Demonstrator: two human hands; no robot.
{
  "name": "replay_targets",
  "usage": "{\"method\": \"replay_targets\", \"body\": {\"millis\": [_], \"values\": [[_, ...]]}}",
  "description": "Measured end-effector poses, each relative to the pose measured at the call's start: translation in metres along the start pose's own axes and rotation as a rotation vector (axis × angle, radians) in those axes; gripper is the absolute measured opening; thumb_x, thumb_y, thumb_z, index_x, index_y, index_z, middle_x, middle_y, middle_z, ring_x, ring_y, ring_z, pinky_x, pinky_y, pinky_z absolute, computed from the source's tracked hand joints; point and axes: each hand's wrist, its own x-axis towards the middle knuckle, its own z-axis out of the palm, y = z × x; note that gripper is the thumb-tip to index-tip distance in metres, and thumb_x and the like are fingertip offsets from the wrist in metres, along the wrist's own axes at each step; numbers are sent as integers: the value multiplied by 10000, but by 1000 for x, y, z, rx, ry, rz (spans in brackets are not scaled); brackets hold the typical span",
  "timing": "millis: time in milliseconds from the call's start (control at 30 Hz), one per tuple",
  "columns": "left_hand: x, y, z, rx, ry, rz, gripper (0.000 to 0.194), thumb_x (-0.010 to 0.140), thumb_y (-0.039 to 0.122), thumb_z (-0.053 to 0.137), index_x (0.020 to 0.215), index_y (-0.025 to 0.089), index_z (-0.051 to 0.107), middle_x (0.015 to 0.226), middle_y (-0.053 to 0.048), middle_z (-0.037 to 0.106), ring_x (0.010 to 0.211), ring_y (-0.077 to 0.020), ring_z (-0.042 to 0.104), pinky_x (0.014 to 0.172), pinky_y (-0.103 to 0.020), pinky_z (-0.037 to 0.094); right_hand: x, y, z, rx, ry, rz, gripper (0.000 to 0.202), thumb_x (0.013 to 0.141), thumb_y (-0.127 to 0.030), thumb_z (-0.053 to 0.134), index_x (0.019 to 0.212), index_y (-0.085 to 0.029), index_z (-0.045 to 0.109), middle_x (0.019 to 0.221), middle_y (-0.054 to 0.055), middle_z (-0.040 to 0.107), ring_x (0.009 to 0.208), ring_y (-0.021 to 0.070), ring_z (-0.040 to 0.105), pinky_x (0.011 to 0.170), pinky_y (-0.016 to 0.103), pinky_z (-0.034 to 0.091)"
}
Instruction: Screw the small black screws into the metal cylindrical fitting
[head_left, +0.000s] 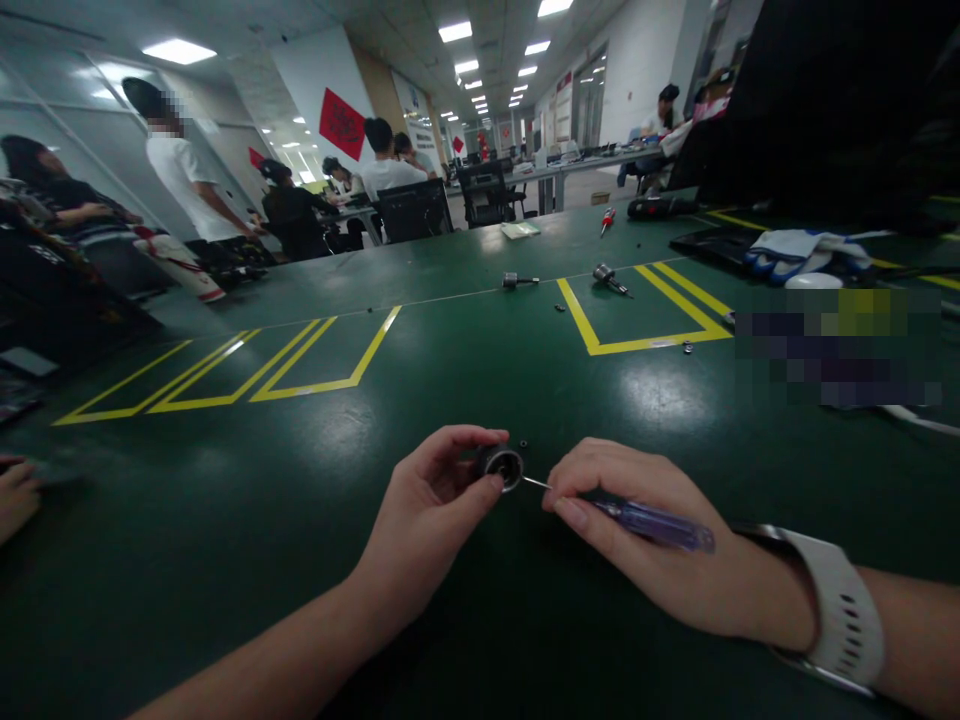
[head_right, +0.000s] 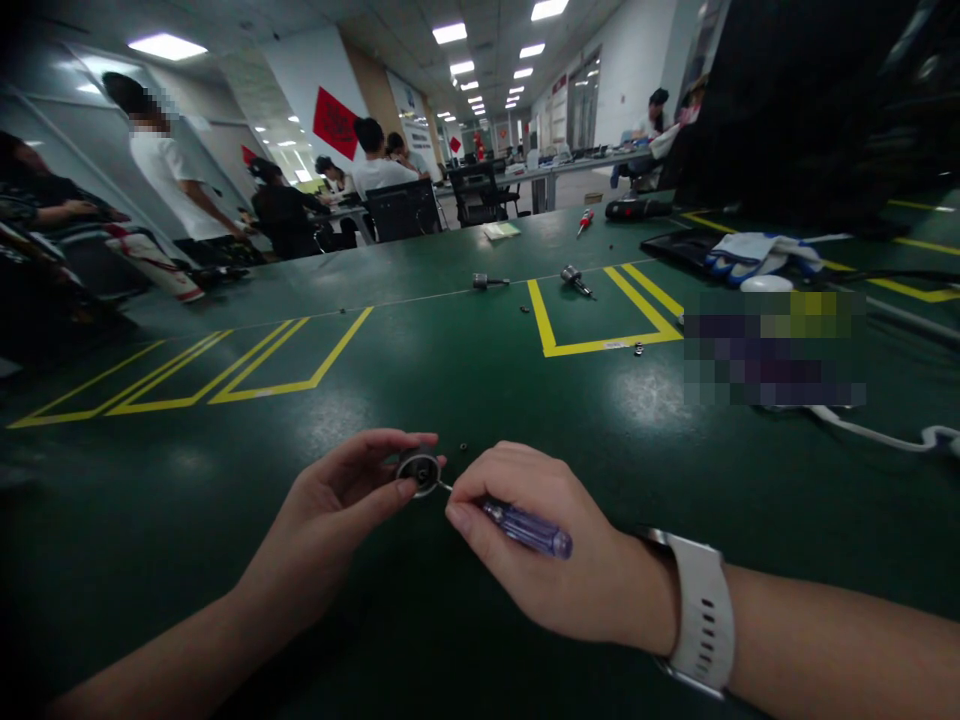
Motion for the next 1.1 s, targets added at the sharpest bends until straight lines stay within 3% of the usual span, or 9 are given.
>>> {"method": "replay_targets", "body": {"millis": [333,600,800,1100], "values": [[-1,2,2,-23,41,-18,208,696,172,687,897,178,631,997,-47,694,887,-175,639,791,-287,511,-2,0,2,-35,11,-127,172,867,-105,482,979,-175,592,837,65,652,797,170,608,710,320,501],[0,1,0,-18,6,-24,188,703,186,679,888,178,651,963,-43,697,790,-159,645,718,-277,527,-6,2,3,-203,-33,-224,144,854,-92,479,934,-178,563,834,62,636,867,193,605,828,371,485],[0,3,2,32,27,-25,187,694,175,674,880,176,660,908,-34,702,768,-154,646,719,-276,520,-5,1,3,-185,-62,-205,137,850,-85,480,926,-170,555,832,66,632,848,191,597,793,365,484],[2,0,-2,65,17,22,211,696,168,683,905,186,650,988,-34,697,849,-154,653,765,-257,513,-5,1,2,-68,-66,-117,134,852,-82,485,920,-146,582,816,59,628,774,162,575,696,321,465]]}}
